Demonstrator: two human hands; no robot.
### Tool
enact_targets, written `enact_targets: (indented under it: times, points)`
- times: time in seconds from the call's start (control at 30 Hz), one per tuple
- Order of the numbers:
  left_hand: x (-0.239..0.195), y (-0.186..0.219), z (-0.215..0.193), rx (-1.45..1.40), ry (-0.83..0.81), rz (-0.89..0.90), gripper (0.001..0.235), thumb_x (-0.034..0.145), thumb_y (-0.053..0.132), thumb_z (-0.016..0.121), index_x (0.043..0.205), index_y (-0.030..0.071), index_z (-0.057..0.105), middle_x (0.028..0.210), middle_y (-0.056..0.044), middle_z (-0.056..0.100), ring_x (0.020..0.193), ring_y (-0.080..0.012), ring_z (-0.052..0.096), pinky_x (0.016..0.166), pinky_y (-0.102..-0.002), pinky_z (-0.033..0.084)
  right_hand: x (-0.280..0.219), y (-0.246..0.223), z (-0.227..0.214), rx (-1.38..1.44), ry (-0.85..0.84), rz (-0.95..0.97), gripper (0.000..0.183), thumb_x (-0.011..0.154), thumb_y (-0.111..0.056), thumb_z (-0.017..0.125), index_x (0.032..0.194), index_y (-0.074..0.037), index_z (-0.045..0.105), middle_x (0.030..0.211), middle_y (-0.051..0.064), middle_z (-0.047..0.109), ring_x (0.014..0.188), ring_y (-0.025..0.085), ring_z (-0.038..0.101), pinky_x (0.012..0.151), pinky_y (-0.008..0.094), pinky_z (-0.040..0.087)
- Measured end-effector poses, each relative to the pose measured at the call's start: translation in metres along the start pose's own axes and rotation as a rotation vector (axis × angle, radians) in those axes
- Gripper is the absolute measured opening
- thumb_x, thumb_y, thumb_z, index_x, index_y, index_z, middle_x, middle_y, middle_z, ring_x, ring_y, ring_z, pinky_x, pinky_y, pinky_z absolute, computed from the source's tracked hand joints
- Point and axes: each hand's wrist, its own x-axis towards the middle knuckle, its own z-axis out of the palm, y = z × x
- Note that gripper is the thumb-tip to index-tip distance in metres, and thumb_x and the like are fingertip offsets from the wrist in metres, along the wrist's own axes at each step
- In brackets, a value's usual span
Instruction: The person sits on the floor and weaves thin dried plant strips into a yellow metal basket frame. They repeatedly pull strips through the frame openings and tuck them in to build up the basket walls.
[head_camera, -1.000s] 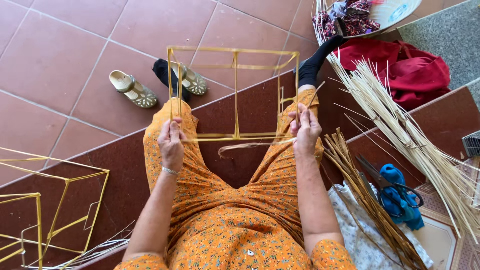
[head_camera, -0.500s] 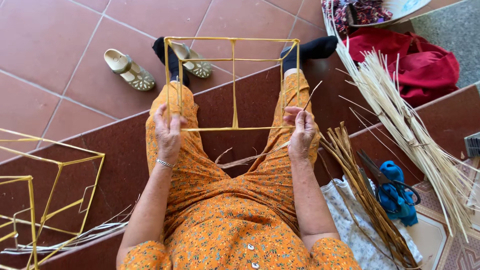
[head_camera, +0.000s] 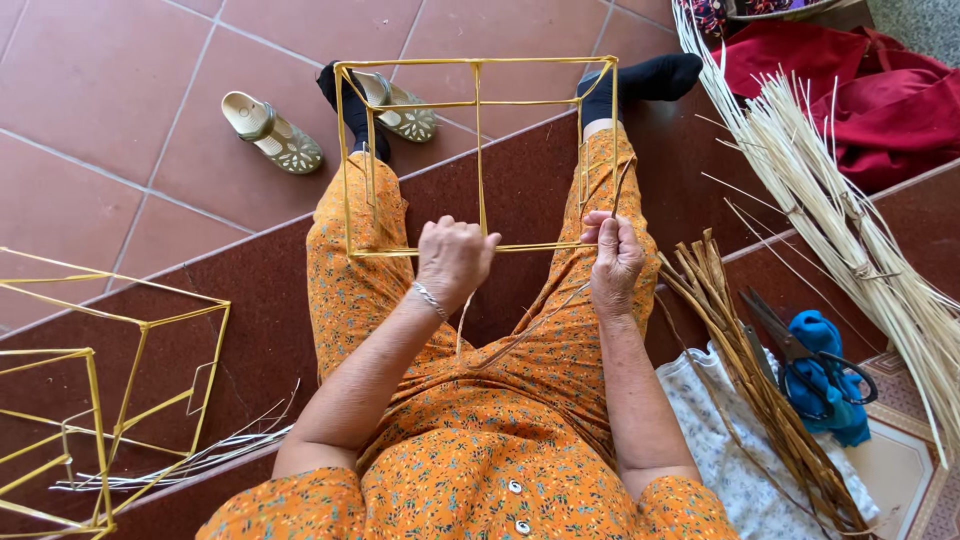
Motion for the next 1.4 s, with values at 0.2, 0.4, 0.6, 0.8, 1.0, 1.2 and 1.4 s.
enact_targets:
  times: [0.2,0.4,0.6,0.8,1.0,1.2,1.4]
  points:
    - [0.012,0.002,0.016,-0.062,-0.177,-0.199,0.028,0.092,0.019,0.058,0.07,0.005,0.069,0.066,-0.017,0.07,0.063,-0.0292,0.072,0.062,-0.043,0.058,-0.001,0.014,0.004,0.016,0.037,0.027,0.023,0.113,-0.015,0.048,0.11,-0.004,0.068,0.097,0.002,0.07,0.082,0.007,0.063,0.077,0.025,0.058]
    - [0.021,-0.001,0.024,-0.129,-0.164,-0.247,0.026,0.092,0.02,0.057,0.084,-0.001,0.071,0.078,-0.023,0.073,0.075,-0.0373,0.074,0.072,-0.049,0.061,0.004,0.024,-0.002,-0.036,0.001,-0.049,0.022,0.112,-0.015,0.049,0.11,-0.005,0.068,0.099,0.003,0.071,0.081,0.007,0.066,0.075,0.025,0.06]
    - [0.025,-0.009,0.006,-0.405,-0.121,-0.218,0.023,0.089,0.022,0.066,0.1,0.003,0.069,0.08,-0.019,0.075,0.072,-0.0327,0.07,0.069,-0.045,0.057,0.005,0.025,0.0,-0.206,0.029,-0.036,0.022,0.109,-0.019,0.051,0.105,-0.008,0.07,0.095,0.002,0.073,0.079,0.01,0.07,0.07,0.027,0.063]
    - [0.019,-0.032,-0.015,-0.865,-0.418,-0.222,0.03,0.096,0.032,0.07,0.092,0.003,0.074,0.076,-0.003,0.072,0.067,-0.0076,0.064,0.06,-0.027,0.055,-0.006,0.007,-0.004,-0.015,0.139,-0.162,0.023,0.114,-0.015,0.052,0.108,-0.006,0.072,0.126,0.01,0.063,0.119,0.019,0.062,0.102,0.036,0.058]
    - [0.016,-0.035,-0.008,-0.666,-0.278,-0.257,0.03,0.093,0.031,0.073,0.082,0.003,0.073,0.074,-0.009,0.07,0.062,-0.0176,0.064,0.06,-0.036,0.054,-0.021,-0.027,-0.025,-0.008,0.355,-0.078,0.021,0.112,-0.018,0.052,0.109,-0.009,0.071,0.107,0.005,0.073,0.092,0.012,0.068,0.082,0.031,0.063]
    - [0.008,-0.01,-0.018,-0.239,0.085,0.008,0.032,0.097,0.028,0.074,0.074,0.005,0.072,0.085,-0.011,0.069,0.077,-0.0284,0.066,0.073,-0.045,0.055,-0.047,-0.054,-0.026,0.026,-0.236,0.244,0.032,0.099,-0.013,0.059,0.13,-0.012,0.061,0.079,-0.001,0.069,0.059,0.005,0.06,0.049,0.02,0.056]
    - [-0.038,-0.045,-0.061,-0.363,0.608,0.14,0.006,0.095,0.01,0.074,0.095,0.005,0.071,0.108,-0.01,0.071,0.103,-0.0285,0.065,0.09,-0.041,0.054,-0.069,-0.035,0.031,-0.062,-0.631,0.45,0.014,0.099,-0.011,0.066,0.11,-0.001,0.069,0.063,-0.002,0.062,0.053,0.003,0.056,0.046,0.019,0.043]
